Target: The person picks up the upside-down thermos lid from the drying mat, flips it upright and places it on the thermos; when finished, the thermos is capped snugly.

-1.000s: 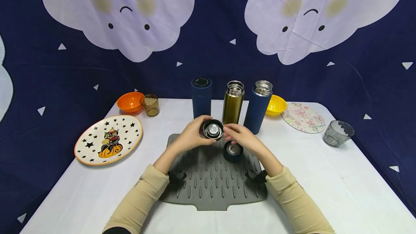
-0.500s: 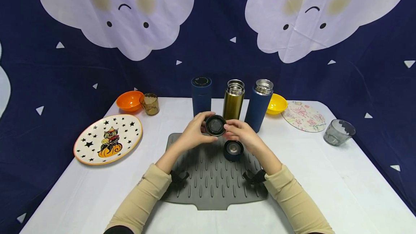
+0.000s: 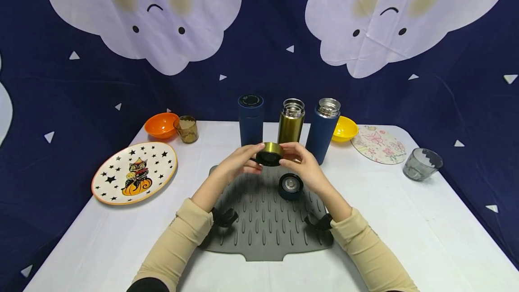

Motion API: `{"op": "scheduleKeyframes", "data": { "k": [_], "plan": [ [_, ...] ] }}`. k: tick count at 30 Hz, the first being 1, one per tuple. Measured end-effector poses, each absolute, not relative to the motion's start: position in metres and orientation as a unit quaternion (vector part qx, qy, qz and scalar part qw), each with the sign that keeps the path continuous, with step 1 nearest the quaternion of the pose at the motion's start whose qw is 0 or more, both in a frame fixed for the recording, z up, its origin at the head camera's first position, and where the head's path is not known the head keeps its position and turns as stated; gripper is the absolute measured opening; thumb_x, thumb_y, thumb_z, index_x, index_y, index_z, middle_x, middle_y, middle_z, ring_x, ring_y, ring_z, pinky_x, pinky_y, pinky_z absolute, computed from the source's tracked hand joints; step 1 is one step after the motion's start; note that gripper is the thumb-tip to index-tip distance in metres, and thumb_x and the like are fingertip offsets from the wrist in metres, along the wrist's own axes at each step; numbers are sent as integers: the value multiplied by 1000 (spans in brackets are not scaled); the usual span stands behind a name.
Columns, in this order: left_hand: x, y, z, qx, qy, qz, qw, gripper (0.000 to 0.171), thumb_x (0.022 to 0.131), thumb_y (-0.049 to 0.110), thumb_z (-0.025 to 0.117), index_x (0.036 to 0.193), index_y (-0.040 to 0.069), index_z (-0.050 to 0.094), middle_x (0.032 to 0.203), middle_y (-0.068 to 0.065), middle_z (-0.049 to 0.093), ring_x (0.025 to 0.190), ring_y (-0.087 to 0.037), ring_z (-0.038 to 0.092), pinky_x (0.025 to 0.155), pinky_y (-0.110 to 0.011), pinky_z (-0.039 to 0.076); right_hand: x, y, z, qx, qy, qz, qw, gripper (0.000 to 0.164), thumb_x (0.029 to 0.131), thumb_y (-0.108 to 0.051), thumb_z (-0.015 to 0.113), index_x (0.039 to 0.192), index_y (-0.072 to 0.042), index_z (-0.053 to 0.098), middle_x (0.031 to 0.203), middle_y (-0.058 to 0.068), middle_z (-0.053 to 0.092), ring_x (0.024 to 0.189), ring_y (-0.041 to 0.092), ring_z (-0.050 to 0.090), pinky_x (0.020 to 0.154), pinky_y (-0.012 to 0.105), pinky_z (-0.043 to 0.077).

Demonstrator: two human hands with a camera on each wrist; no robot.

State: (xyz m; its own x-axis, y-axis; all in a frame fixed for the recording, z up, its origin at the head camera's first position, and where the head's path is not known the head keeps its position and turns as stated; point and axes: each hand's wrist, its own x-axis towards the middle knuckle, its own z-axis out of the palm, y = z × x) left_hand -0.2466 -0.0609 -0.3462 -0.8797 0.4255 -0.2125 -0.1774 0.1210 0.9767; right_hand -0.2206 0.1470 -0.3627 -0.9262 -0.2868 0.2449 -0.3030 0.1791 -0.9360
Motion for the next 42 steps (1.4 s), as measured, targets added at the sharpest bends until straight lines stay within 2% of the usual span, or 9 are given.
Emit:
{"op": "scheduleKeyframes", "data": {
  "k": [5,10,16,22,25,28,33,37,42],
  "plan": [
    [-246,-59,-344,94,713,656,229,58,92,31,51,137,-3,37,121,-20,50,95,-27,58,88,-42,48,-218,146,-366,246,-781,569,75,37,86,-4,62,122,-1,52,117,18,53,106,30,54,89,38,47],
    [-244,-58,-341,103,720,650,222,53,90,24,58,136,3,41,129,-17,46,111,-30,51,91,-44,46,-216,144,-372,327,-796,473,187,38,80,1,66,117,-1,57,112,16,54,96,29,58,79,41,50],
    [-240,-55,-340,139,748,622,185,63,84,17,67,139,3,38,125,-18,49,102,-25,54,83,-35,49,-214,141,-376,372,-803,338,322,44,72,3,73,112,-7,60,114,15,55,106,33,50,86,46,44],
    [-235,-51,-339,181,761,610,130,66,80,10,70,137,-1,37,124,-19,50,103,-26,54,82,-30,48,-214,139,-376,385,-795,290,369,49,67,6,76,111,-7,59,113,16,54,105,34,51,86,45,46],
    [-234,-49,-339,181,767,605,110,65,80,11,71,135,0,39,122,-18,51,103,-27,54,81,-31,49,-213,138,-374,380,-800,292,360,49,68,6,76,112,-7,57,114,16,53,105,33,50,87,44,45],
    [-235,-48,-339,167,774,604,91,66,78,12,73,134,2,40,122,-16,51,104,-26,54,80,-31,49,-213,138,-372,361,-809,334,321,52,71,9,73,116,-5,51,120,17,50,111,32,47,92,47,41],
    [-237,-47,-336,150,777,609,54,69,76,14,75,135,6,41,123,-14,52,107,-26,54,82,-33,49,-219,142,-369,260,-794,489,250,65,71,19,63,128,1,38,132,20,39,125,31,36,103,45,32],
    [-237,-42,-326,168,763,624,33,70,77,14,75,137,11,40,123,-11,52,108,-24,55,86,-35,48,-224,148,-358,170,-769,584,196,76,76,13,64,140,1,24,141,23,27,132,33,27,109,43,23],
    [-240,-29,-306,200,749,632,-10,70,77,16,75,138,15,40,128,-7,50,112,-22,54,90,-36,46,-228,150,-342,117,-754,640,88,85,83,4,62,147,-3,5,149,25,9,139,36,12,112,44,14]
  ]
}}
